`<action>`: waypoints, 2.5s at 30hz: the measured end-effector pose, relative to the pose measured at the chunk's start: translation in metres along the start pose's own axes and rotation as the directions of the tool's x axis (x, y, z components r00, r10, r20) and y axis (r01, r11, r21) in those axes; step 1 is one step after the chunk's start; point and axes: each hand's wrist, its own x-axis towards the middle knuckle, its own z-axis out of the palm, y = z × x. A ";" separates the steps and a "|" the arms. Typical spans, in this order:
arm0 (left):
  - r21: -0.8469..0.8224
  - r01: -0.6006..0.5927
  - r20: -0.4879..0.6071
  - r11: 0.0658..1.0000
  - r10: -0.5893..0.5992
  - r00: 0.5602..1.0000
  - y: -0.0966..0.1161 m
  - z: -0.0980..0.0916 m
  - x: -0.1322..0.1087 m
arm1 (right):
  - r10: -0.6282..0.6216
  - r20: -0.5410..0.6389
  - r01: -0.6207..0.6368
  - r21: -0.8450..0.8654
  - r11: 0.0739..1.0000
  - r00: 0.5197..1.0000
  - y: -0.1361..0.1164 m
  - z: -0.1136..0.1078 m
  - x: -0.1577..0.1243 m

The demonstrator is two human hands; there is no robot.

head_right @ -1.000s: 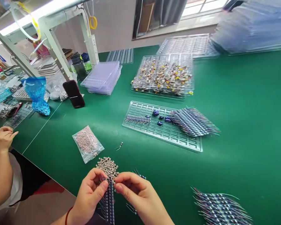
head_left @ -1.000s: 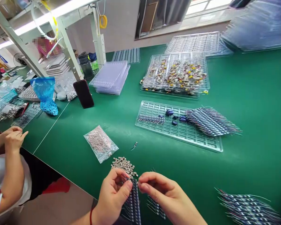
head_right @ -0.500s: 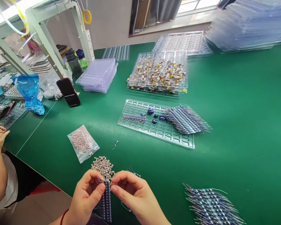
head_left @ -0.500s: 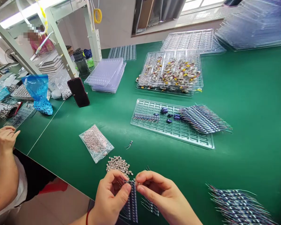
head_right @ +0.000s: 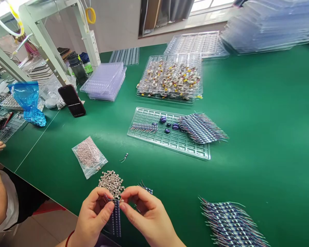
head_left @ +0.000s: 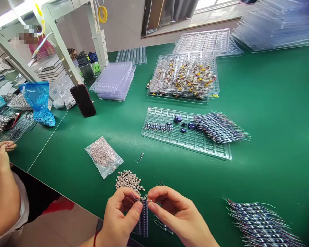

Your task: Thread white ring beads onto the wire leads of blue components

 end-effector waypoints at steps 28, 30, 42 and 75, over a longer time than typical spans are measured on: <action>0.195 -0.132 0.016 0.972 0.131 0.991 0.004 0.000 -0.002 | 0.259 0.034 -0.255 0.340 0.905 0.965 0.012 0.008 -0.005; 0.227 -0.142 0.019 0.964 0.141 0.990 0.004 -0.001 -0.003 | 0.276 0.041 -0.272 0.364 0.891 0.960 0.012 0.009 -0.005; 0.171 -0.084 0.022 0.982 0.081 0.996 0.013 0.002 -0.002 | 0.330 0.072 -0.330 0.398 0.856 0.941 0.016 0.008 -0.008; 0.120 -0.044 0.029 0.992 0.040 0.999 0.015 0.003 -0.002 | 0.380 0.053 -0.368 0.404 0.838 0.924 0.017 0.007 -0.008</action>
